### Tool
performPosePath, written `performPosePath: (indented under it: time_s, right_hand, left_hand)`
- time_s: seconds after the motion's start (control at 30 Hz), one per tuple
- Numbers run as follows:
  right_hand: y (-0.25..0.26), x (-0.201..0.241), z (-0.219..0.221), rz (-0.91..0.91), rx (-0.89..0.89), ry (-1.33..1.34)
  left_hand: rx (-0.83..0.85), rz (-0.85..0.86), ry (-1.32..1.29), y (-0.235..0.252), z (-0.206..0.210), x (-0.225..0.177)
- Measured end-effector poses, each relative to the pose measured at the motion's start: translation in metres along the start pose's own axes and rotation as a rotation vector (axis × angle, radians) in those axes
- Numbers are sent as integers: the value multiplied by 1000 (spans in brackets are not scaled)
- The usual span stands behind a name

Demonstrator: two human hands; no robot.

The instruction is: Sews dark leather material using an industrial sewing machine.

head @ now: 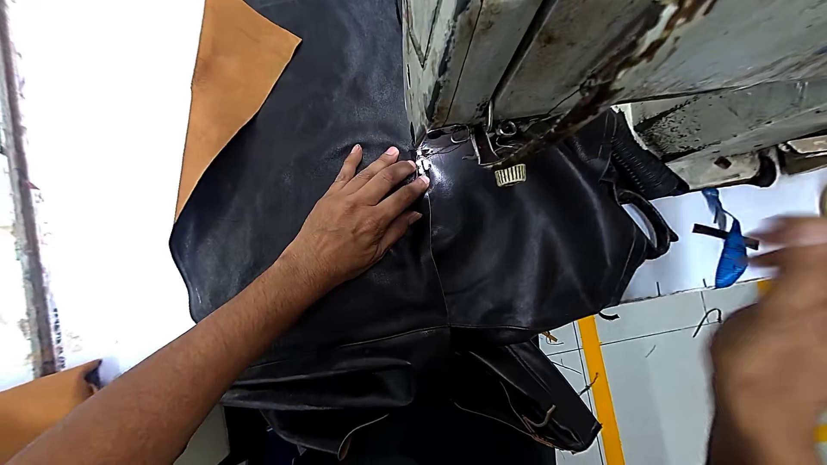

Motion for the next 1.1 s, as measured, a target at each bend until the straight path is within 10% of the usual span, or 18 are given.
performPosePath:
  time_s: [0.17, 0.43, 0.7, 1.1]
  right_hand:
    - [-71, 31, 51, 394, 230, -289]
    - [-34, 84, 44, 21, 161, 279]
    - [-8, 47, 51, 212, 238, -200]
    - [16, 89, 60, -302, 290, -347]
  left_hand:
    - [1, -24, -25, -8, -8, -19]
    - [33, -46, 6, -12, -2, -21]
    - [68, -339, -94, -43, -37, -89]
    - [-356, -984, -743, -74, -53, -64]
Point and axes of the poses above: each hand's wrist, its own y-axis towards the middle knuckle, its own z-axis out of the palm, x = y × z, the point moved 2 cm from there along y, towards the middle knuckle, and after that the axes turned 6 degrees about y, right-handed, at the moved point
